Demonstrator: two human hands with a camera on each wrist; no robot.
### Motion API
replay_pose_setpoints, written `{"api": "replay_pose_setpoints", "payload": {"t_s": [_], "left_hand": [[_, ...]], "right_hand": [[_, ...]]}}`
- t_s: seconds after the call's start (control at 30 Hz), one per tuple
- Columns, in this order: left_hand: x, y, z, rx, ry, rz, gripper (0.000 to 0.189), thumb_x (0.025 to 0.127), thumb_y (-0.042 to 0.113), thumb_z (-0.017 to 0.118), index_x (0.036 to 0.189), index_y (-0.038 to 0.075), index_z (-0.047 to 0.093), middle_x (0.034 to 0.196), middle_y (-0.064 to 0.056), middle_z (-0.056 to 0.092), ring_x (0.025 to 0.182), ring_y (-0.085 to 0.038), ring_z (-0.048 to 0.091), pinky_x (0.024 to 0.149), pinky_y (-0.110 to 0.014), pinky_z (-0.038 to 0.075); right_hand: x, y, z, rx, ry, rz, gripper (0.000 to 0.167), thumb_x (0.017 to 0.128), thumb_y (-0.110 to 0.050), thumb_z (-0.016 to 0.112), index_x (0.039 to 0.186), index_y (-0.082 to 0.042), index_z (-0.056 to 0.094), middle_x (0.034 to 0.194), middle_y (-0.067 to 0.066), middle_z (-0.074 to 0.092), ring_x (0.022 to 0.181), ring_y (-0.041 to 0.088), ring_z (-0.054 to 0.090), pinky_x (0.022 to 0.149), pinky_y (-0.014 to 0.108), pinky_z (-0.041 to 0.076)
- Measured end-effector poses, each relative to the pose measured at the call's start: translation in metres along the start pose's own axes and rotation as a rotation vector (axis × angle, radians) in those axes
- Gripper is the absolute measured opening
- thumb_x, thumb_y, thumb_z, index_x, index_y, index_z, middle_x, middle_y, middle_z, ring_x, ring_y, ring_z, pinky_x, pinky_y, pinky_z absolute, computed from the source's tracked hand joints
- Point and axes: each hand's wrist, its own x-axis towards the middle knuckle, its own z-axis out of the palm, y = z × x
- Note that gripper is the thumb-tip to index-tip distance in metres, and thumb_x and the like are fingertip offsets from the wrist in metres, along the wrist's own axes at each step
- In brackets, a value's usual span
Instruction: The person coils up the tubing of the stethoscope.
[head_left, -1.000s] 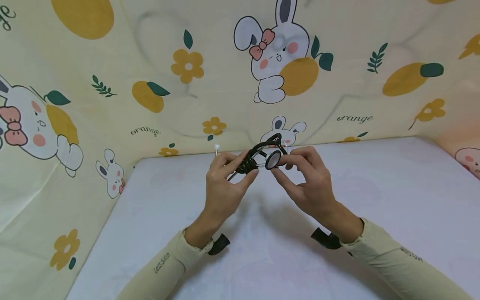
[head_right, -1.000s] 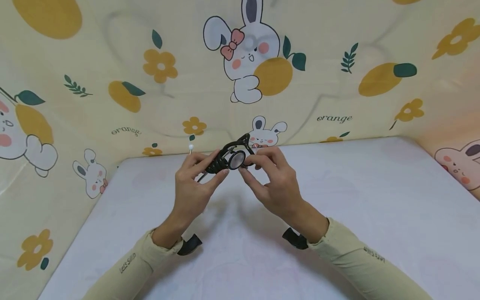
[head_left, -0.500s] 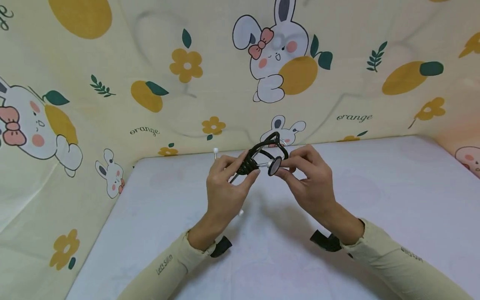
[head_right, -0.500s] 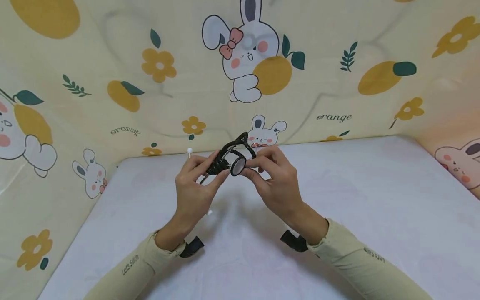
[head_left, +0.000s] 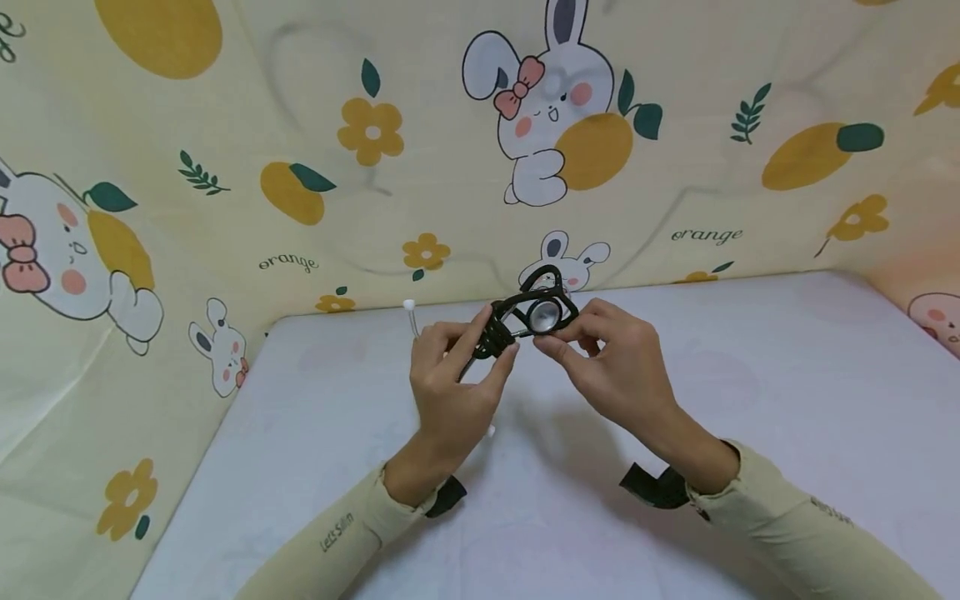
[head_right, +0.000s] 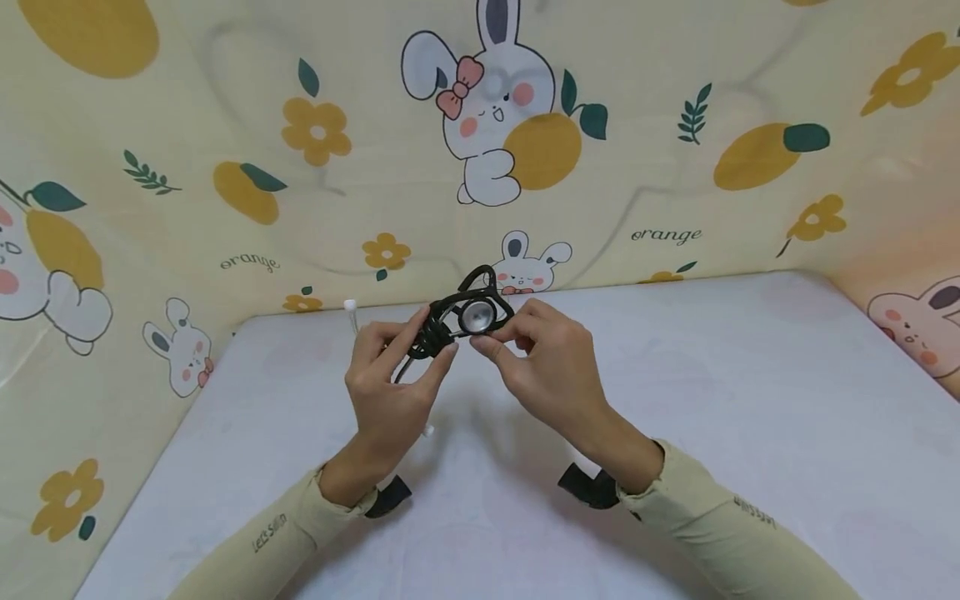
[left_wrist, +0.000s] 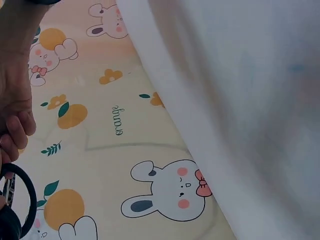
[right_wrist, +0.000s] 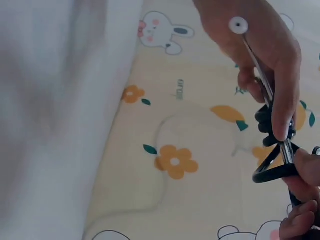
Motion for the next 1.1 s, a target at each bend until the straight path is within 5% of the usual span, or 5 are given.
{"api": "replay_pose_setpoints", "payload": {"t_s": [0.27, 0.43, 0.6, 0.87, 1.1], "left_hand": [[-0.006, -0.003, 0.003, 0.071, 0.067, 0.121, 0.045, 0.073, 0.012, 0.087, 0.114, 0.0, 0.074, 0.088, -0.012, 0.062, 0.076, -0.024, 0.053, 0.07, -0.034, 0.039], [-0.008, -0.004, 0.003, 0.058, 0.054, 0.087, 0.046, 0.074, 0.012, 0.087, 0.116, 0.0, 0.073, 0.09, -0.012, 0.062, 0.08, -0.025, 0.054, 0.072, -0.034, 0.04], [-0.009, -0.004, 0.002, 0.026, 0.038, 0.025, 0.048, 0.074, 0.011, 0.087, 0.119, 0.001, 0.072, 0.091, -0.012, 0.061, 0.083, -0.024, 0.054, 0.073, -0.033, 0.041], [-0.012, -0.002, 0.003, 0.056, 0.017, 0.07, 0.047, 0.073, 0.006, 0.086, 0.117, -0.001, 0.072, 0.091, -0.013, 0.061, 0.081, -0.024, 0.054, 0.068, -0.031, 0.041], [-0.01, -0.001, 0.006, -0.045, 0.009, 0.022, 0.047, 0.073, 0.005, 0.086, 0.117, -0.003, 0.071, 0.089, -0.013, 0.06, 0.081, -0.024, 0.055, 0.067, -0.027, 0.046]], "right_hand": [[0.007, -0.003, -0.006, 0.026, -0.203, 0.308, 0.019, 0.079, -0.023, 0.084, 0.066, -0.016, 0.073, 0.063, -0.002, 0.055, 0.061, 0.014, 0.049, 0.053, 0.025, 0.038], [0.011, -0.003, -0.008, 0.033, -0.338, 0.42, 0.02, 0.081, -0.03, 0.082, 0.07, -0.014, 0.075, 0.066, -0.001, 0.059, 0.063, 0.016, 0.051, 0.055, 0.027, 0.04], [0.013, -0.002, -0.003, 0.022, -0.396, 0.428, 0.02, 0.08, -0.035, 0.082, 0.074, -0.016, 0.077, 0.068, -0.002, 0.06, 0.065, 0.016, 0.052, 0.057, 0.027, 0.042], [0.01, 0.006, -0.005, 0.079, -0.255, 0.438, 0.019, 0.084, -0.036, 0.08, 0.077, -0.018, 0.081, 0.071, -0.002, 0.068, 0.065, 0.017, 0.053, 0.055, 0.028, 0.041], [0.002, 0.007, 0.002, 0.038, 0.059, 0.266, 0.023, 0.077, -0.034, 0.086, 0.066, -0.019, 0.074, 0.07, -0.002, 0.054, 0.064, 0.012, 0.047, 0.057, 0.021, 0.038]]}}
